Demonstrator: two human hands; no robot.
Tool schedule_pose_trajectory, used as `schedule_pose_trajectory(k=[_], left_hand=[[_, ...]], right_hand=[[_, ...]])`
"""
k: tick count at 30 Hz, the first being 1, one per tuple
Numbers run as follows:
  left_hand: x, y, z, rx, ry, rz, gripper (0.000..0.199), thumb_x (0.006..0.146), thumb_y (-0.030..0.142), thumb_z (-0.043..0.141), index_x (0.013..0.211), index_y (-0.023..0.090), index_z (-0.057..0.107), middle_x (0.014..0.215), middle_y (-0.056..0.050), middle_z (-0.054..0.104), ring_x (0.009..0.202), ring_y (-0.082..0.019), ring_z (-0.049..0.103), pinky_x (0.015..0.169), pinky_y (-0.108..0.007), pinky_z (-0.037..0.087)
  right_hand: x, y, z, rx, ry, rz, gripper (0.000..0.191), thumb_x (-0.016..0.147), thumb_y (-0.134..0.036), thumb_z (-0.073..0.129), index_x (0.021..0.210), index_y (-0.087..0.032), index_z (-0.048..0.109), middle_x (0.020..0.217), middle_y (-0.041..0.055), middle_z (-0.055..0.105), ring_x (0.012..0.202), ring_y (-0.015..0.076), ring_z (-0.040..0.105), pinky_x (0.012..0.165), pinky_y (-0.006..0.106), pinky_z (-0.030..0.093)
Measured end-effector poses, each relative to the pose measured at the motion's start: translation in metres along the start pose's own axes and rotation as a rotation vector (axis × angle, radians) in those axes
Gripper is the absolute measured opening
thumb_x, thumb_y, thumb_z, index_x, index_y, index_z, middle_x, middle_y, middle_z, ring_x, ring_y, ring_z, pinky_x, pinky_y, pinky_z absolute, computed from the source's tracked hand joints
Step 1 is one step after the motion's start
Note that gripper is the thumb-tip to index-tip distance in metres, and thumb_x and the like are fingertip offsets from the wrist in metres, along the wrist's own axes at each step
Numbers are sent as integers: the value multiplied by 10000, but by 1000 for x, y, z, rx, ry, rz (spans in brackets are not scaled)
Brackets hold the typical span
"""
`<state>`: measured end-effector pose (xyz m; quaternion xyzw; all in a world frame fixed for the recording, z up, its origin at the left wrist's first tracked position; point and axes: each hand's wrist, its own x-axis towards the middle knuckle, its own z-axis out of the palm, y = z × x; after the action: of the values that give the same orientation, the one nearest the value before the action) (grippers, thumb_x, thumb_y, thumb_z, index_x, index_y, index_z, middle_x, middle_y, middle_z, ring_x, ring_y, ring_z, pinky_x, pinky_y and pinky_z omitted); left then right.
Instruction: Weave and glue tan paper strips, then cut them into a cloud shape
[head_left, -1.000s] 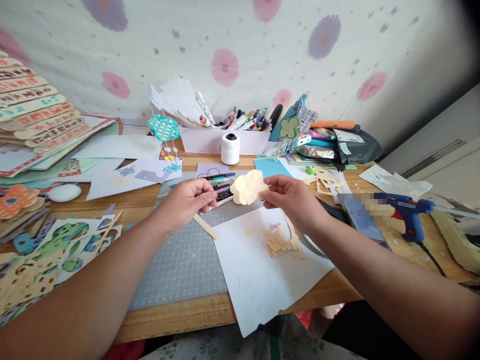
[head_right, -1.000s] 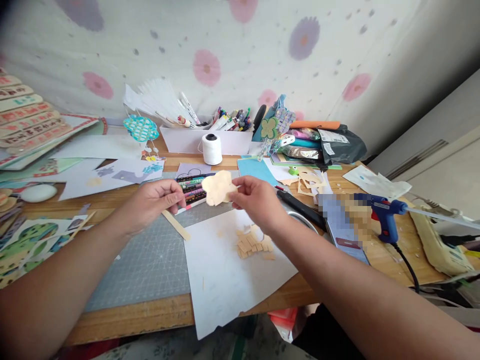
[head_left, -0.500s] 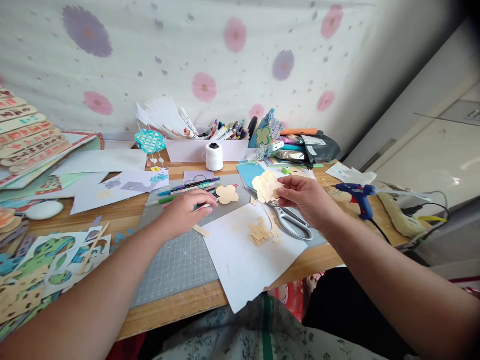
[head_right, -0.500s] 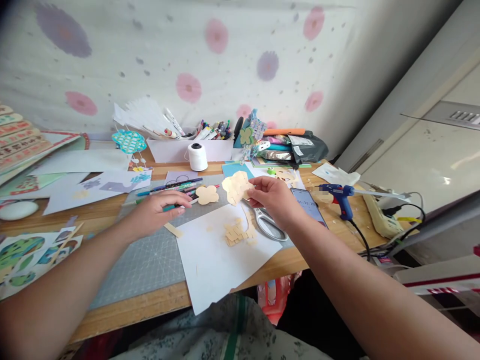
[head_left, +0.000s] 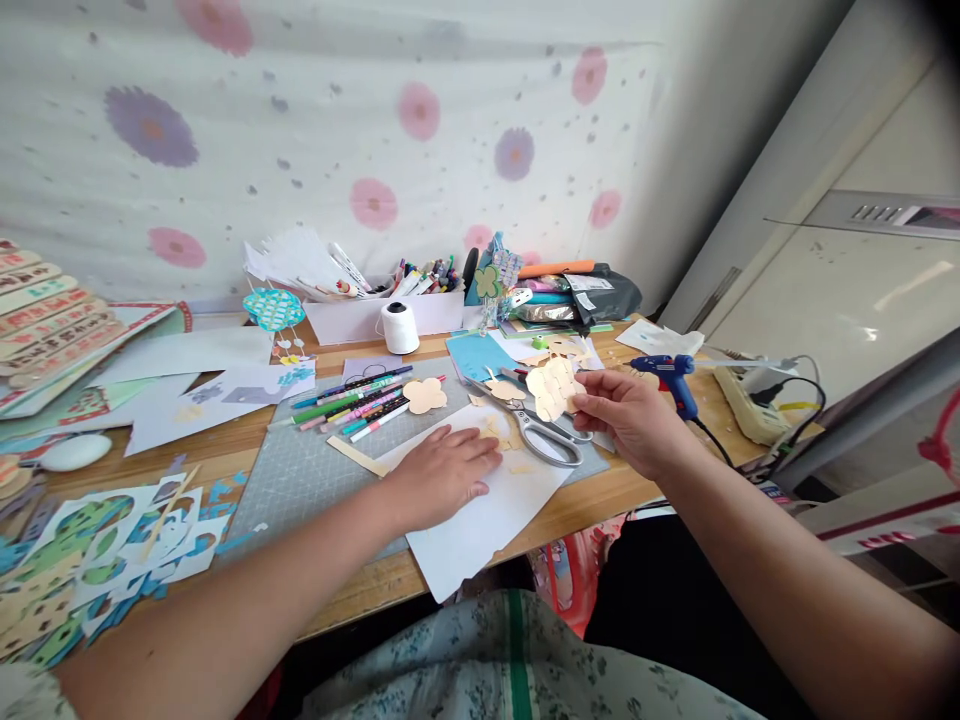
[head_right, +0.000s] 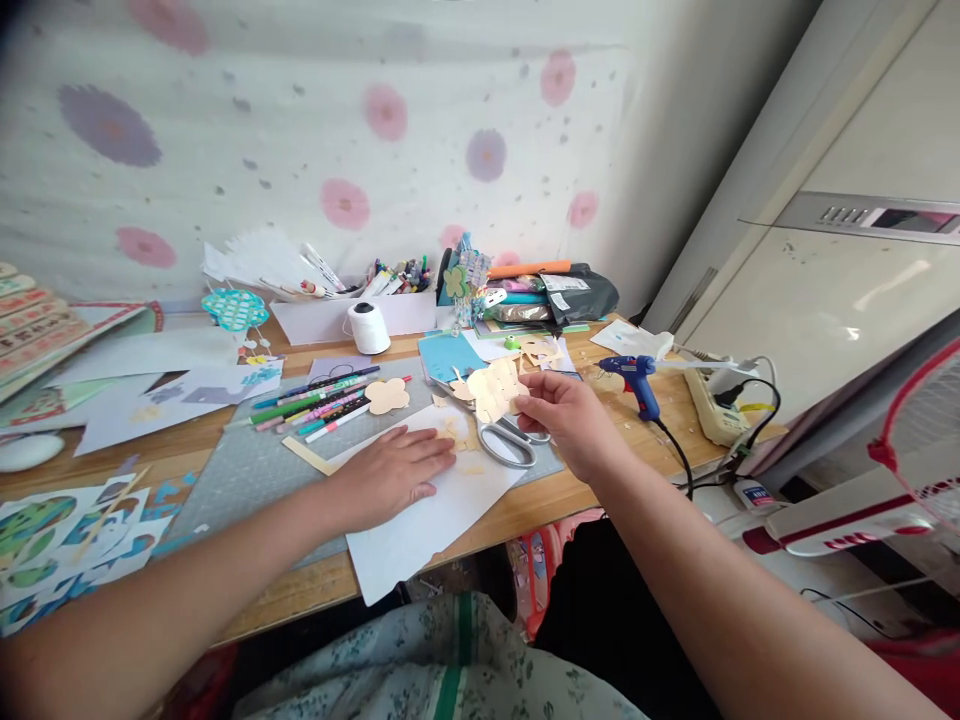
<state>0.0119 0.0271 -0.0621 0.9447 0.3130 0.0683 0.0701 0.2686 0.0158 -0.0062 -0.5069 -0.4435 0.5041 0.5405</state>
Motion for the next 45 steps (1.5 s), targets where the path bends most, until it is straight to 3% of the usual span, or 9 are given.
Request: schedule_pose_trajectory(k=[3,6,11,15,20,25,34,41,45], left_hand=[[7,-14,-8,21,46,-25,336,894,203,565,1220,228,642,1338,-76,628,1228,-251,561,1062,-416,423],[-2,-26,-21,57,143,-161,320,920,204,461,1161,162,666,1205,-136,679,1150,-277,598,992,-444,471],[-49,-49,-37,104,166,-336,285,840,305,541,1044,233,726,1149,-88,702,1083,-314,633,933,-465,507],[-97,-63,-34,202,237,-528,407,879,235,363,1040,211,736,1110,-147,708,1052,-359,637,898,-546,495],[-120,-61,-16,207,184,-496,430,846,191,397,1148,229,700,1223,-122,667,1116,-331,596,923,-500,495],[-108,-58,-19,168,165,-419,248,859,230,484,931,243,721,1097,-91,672,1062,-292,592,1010,-502,418],[-112,-49,-19,51,219,-446,239,898,286,448,803,233,661,910,-66,710,927,-258,618,852,-396,463],[-107,-43,-38,-172,479,-782,198,906,401,408,861,254,533,681,-5,695,644,-231,661,618,-330,469],[-89,-45,-58,-379,582,-812,235,904,460,403,832,259,501,544,56,563,504,-175,570,548,-285,462]], right_hand=[[-2,3,-8,21,-5,-4,413,532,-325,889,858,-175,684,645,-47,624,516,87,598,531,225,505],[-3,5,-17,36,-17,-8,398,541,-347,889,840,-169,696,667,-40,632,521,81,595,534,218,500],[-5,5,-22,54,-40,-7,418,522,-360,905,842,-177,708,709,-23,653,533,89,602,535,228,508],[-8,5,-19,86,-70,-15,421,519,-361,913,854,-196,718,735,-16,665,569,95,605,560,232,517],[-10,3,-13,67,-88,-6,395,500,-380,919,791,-205,718,707,-21,657,572,98,595,553,232,501],[-11,9,-11,46,-112,4,413,527,-394,903,838,-204,708,737,-28,653,566,87,589,572,237,508],[-16,20,-6,-54,-186,8,305,657,-357,802,879,-192,673,759,-18,662,563,88,577,564,234,503],[-21,42,82,-381,-395,99,72,816,-132,652,883,-151,634,570,-49,586,481,93,565,526,240,506],[-6,50,151,-593,-556,73,193,948,-307,584,1036,-142,634,858,13,677,652,117,640,605,278,555]])
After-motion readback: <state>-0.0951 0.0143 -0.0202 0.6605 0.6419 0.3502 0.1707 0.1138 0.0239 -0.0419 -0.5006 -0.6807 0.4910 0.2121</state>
